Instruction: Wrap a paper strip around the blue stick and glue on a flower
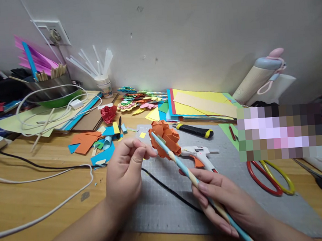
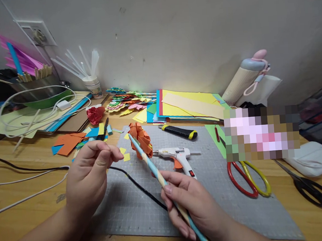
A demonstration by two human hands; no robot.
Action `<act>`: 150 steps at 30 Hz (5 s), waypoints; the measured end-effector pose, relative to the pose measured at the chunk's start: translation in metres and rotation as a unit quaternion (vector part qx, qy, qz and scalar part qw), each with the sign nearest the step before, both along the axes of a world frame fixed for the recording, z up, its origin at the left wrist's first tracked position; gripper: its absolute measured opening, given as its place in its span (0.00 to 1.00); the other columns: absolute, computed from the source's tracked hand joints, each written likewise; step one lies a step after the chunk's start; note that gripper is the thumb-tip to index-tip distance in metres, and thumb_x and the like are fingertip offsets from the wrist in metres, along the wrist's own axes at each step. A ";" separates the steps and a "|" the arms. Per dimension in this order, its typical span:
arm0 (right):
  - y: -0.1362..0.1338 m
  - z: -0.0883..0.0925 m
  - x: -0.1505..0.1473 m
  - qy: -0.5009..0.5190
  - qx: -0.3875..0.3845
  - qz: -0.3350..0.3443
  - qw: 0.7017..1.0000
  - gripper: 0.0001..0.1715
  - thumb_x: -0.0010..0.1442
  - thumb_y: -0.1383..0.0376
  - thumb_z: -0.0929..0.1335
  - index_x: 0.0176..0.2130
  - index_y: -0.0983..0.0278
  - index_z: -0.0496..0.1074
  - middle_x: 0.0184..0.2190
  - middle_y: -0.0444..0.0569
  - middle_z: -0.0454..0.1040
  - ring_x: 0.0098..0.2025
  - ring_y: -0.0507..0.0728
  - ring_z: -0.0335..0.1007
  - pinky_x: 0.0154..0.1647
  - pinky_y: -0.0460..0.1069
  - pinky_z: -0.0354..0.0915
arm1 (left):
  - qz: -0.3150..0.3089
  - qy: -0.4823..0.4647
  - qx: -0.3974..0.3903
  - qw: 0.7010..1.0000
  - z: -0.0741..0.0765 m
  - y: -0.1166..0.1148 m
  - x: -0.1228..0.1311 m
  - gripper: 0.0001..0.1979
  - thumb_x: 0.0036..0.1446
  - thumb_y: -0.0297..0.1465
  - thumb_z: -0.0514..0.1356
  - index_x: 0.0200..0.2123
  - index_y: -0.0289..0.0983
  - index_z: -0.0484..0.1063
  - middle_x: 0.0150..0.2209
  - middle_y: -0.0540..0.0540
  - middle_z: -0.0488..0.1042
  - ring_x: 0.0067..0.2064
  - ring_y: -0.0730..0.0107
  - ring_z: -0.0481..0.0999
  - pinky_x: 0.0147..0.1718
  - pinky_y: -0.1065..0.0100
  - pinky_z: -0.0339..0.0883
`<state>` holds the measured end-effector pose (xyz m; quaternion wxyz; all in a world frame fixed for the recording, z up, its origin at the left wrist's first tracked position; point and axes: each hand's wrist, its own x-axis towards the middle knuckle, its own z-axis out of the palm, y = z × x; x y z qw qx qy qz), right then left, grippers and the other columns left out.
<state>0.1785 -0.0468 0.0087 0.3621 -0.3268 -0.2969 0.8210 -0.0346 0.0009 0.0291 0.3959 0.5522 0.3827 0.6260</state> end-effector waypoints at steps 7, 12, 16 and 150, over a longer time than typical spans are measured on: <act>-0.001 -0.001 0.002 0.024 0.010 -0.005 1.000 0.14 0.63 0.63 0.67 0.49 0.61 0.73 0.25 0.40 0.68 0.10 0.41 0.61 0.08 0.35 0.50 | 0.065 -0.019 -0.071 0.995 0.003 0.006 -0.003 0.05 0.61 0.34 0.58 0.34 0.40 0.67 0.24 0.55 0.63 0.24 0.78 0.60 0.22 0.74 0.56; 0.001 0.003 0.001 0.081 0.004 -0.010 0.997 0.14 0.63 0.65 0.65 0.49 0.61 0.74 0.25 0.40 0.67 0.09 0.40 0.57 0.07 0.35 0.50 | 0.120 0.002 -0.057 0.991 0.005 0.009 -0.004 0.04 0.60 0.32 0.59 0.34 0.40 0.68 0.24 0.55 0.62 0.24 0.77 0.59 0.25 0.73 0.57; 0.002 0.004 0.003 0.120 -0.012 -0.013 0.993 0.15 0.62 0.64 0.66 0.48 0.60 0.75 0.25 0.39 0.65 0.09 0.40 0.54 0.08 0.36 0.52 | 0.154 0.019 -0.034 0.987 0.010 0.010 -0.007 0.03 0.60 0.31 0.59 0.34 0.39 0.67 0.23 0.55 0.61 0.23 0.77 0.58 0.24 0.73 0.56; -0.004 -0.011 -0.001 -0.324 0.134 -0.092 0.932 0.34 0.59 0.53 0.69 0.62 0.58 0.64 0.18 0.37 0.53 0.20 0.49 0.47 0.21 0.46 0.45 | 0.056 0.022 -0.137 0.989 -0.004 0.023 -0.019 0.16 0.57 0.47 0.57 0.31 0.41 0.74 0.38 0.48 0.74 0.46 0.63 0.71 0.49 0.61 0.63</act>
